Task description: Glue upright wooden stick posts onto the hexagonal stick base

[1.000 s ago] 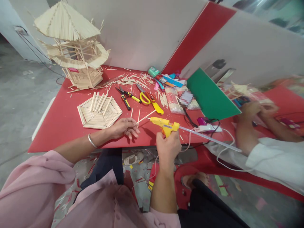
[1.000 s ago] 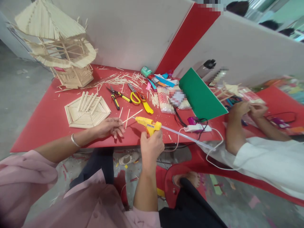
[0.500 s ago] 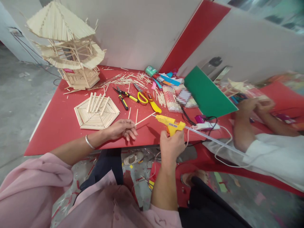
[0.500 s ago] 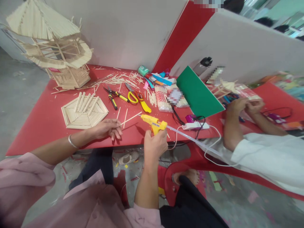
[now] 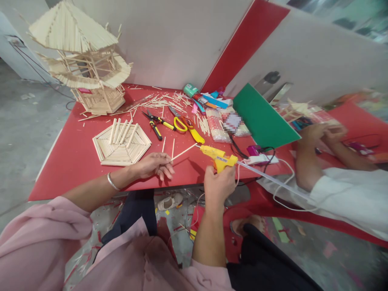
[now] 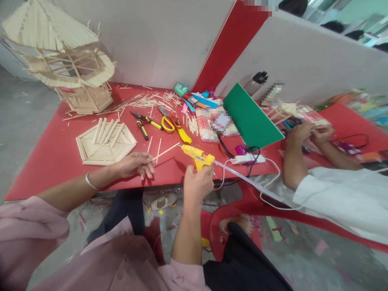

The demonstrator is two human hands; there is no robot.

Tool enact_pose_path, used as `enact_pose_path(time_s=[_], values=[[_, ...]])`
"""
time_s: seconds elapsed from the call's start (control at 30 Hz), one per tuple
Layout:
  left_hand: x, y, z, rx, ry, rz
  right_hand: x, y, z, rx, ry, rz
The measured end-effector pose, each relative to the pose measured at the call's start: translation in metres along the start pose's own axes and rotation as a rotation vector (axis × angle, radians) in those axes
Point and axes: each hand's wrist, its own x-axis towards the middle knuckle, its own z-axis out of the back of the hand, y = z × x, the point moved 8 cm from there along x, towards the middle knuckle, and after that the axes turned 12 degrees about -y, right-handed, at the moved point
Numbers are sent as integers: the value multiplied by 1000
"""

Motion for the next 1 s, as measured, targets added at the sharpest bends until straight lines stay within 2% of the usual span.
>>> enact_pose_path(time_s=[0.27,0.47,0.83,1.0], values=[[0,-2,0,-28,-12,9,-9,9,-1,19,-11,41],[1,-4,2,-47,-23,-12,-19,19,-8,30,56,101],[2,-5,2,-76,1,-16,-20,22,-3,32,59,64],[3,-4,2,-83,6,-14,-20,22,-4,31,45,99]])
